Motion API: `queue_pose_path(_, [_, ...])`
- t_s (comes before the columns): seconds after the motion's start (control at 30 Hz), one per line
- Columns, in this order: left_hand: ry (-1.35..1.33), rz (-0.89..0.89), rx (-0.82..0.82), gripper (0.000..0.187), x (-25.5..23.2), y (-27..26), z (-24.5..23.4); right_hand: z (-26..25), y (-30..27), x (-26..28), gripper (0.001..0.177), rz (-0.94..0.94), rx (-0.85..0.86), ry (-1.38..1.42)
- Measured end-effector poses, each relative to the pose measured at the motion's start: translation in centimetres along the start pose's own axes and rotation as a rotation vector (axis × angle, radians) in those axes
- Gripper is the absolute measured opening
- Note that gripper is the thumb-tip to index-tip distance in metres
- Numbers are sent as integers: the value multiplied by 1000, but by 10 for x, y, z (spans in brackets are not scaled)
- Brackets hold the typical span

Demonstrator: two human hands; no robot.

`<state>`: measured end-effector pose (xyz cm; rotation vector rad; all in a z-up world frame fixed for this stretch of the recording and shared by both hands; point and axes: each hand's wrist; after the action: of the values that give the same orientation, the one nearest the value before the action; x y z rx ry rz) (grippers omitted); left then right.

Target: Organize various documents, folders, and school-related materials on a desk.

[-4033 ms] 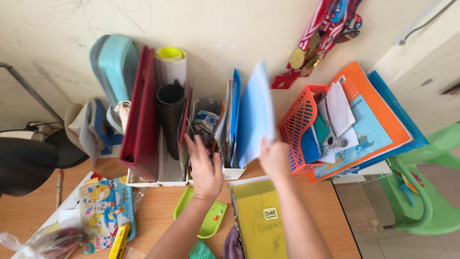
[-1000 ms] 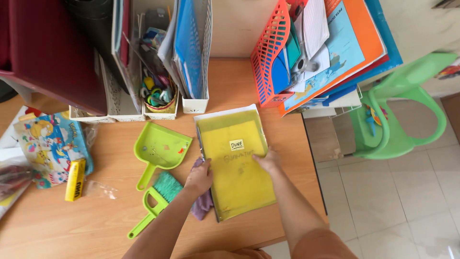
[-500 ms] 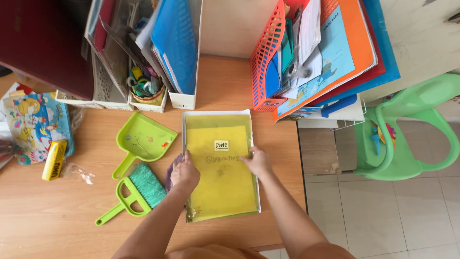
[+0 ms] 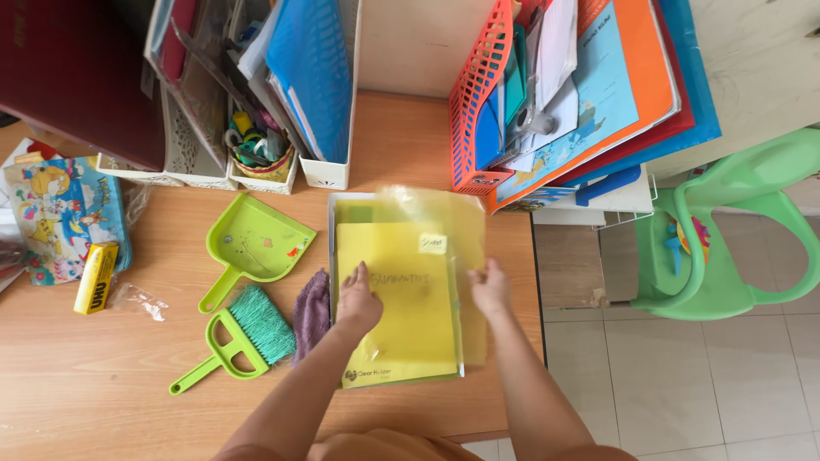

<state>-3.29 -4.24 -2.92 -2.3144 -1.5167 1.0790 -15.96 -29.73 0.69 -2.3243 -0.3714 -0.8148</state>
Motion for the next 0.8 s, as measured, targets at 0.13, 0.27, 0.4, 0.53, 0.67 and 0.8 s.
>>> queue_pose_path(0.13, [81,-170,-66,86,14,16,15,-41,6,-14,42,-150,-18,8])
queue_pose_path(0.27, [-186,-149,-311,82,32,29,18,-62,14,-33,38,-212,141,392])
queue_pose_path(0.4, [-308,-288,-293,68,17,14,-22,-52,11,-47,34,-10,198,368])
queue_pose_path(0.53, [-297,-347,-247,44,19,20,-23,-28,6,-47,35,-16,188,309])
queue_pose_path(0.67, [-329,-241,-284,36,9,9,-29,-15,5,-47,39,121,254,384])
queue_pose_path(0.8, [-204,-91,-440,28,8,1,-21,-12,8,-49,37,39,262,383])
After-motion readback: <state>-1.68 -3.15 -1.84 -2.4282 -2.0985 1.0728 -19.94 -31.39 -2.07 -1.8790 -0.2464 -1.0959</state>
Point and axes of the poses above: each hand's wrist, its own y-axis towards the middle knuckle, its own z-axis out of the palm, x = y × z, and after that the axes turned 8 degrees about y, right-handed
